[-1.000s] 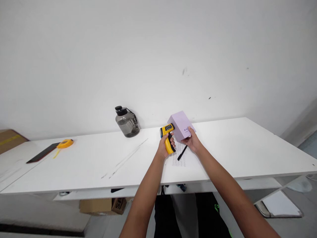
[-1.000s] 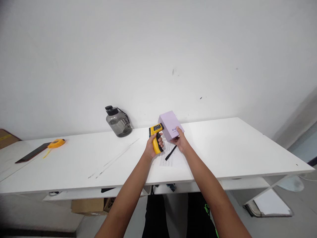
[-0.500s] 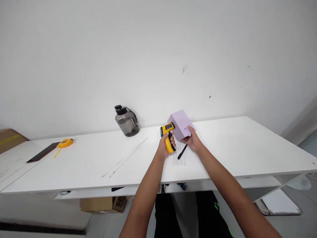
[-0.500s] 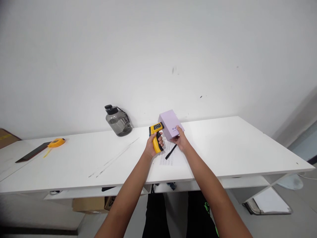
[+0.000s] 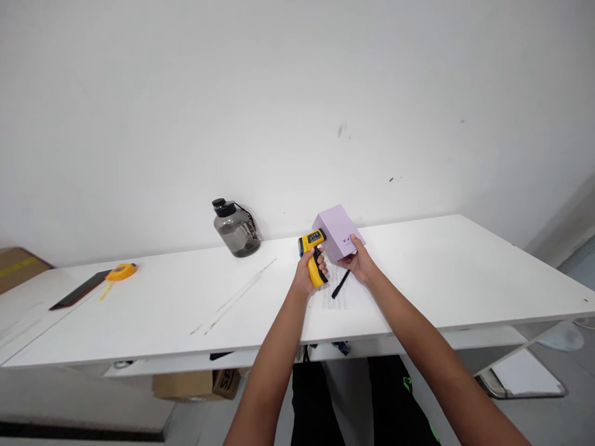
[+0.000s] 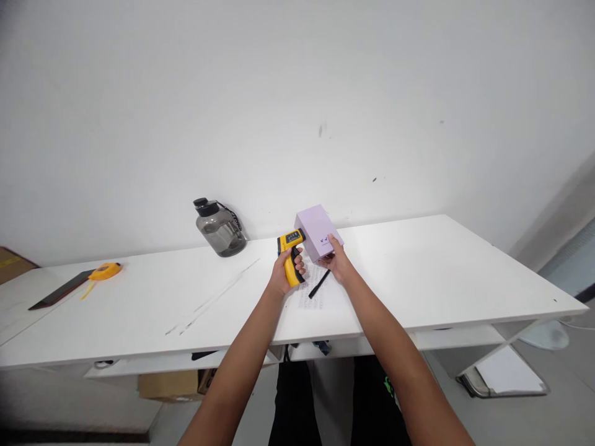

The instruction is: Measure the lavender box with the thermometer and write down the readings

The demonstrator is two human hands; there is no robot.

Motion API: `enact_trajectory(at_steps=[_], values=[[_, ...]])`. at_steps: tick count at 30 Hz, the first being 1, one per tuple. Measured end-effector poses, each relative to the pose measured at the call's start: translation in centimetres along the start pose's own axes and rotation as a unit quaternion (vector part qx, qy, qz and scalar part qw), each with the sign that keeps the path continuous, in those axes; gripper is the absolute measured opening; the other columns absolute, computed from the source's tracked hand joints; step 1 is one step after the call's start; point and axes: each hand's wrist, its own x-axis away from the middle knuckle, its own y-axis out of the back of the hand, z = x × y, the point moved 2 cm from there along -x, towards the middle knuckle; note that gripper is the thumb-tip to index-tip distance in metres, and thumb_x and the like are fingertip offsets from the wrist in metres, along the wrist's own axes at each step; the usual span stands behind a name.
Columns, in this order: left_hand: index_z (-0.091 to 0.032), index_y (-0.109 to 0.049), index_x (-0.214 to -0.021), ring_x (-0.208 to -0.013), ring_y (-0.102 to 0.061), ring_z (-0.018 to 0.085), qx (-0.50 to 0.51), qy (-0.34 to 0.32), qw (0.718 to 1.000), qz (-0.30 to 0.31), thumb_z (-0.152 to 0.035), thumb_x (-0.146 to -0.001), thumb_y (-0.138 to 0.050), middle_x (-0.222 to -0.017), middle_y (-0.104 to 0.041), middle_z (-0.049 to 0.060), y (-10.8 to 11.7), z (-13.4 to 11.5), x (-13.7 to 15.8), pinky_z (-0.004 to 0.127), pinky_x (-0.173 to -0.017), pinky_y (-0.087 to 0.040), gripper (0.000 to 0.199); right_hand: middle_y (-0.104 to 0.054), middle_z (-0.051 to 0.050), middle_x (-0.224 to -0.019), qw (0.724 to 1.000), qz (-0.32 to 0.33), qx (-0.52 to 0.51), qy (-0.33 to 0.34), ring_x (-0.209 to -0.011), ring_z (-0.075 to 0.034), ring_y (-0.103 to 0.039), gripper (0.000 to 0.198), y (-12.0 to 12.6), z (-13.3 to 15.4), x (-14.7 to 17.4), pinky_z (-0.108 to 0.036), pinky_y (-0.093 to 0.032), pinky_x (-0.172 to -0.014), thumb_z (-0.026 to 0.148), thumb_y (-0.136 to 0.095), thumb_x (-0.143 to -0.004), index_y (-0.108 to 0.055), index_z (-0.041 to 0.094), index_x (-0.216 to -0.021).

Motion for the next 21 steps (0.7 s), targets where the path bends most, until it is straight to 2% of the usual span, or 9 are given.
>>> enact_trajectory(at_steps=[15,21], values=[[-0.016,-0.062,-0.092,-0.047,-0.044,0.007,0.012,0.005,1.0,0.002,-0.036,-0.079,-0.072,-0.06,-0.049,-0.006,0.03,0.09,-0.09,0.02,-0.046,-0.04,0.026,-0.067,0.0,-0.08,1.0,0.0,-0.01,0.008,-0.075,-0.019,-0.06,0.037,-0.08,0.04,0.14,-0.036,-0.056,-0.072,0.06,-0.068,-0.08,-0.062,0.027,-0.097],[-0.016,-0.062,-0.091,-0.047,-0.044,0.007,0.014,0.004,1.0,-0.002,-0.036,-0.077,-0.074,-0.059,-0.048,-0.006,-0.04,0.07,-0.03,0.02,-0.046,-0.04,0.027,-0.069,-0.001,-0.087,1.0,0.006,0.01,0.027,-0.08,-0.019,-0.062,0.048,0.2,-0.27,-0.4,-0.035,-0.055,-0.075,0.064,-0.072,-0.073,-0.061,0.026,-0.101]])
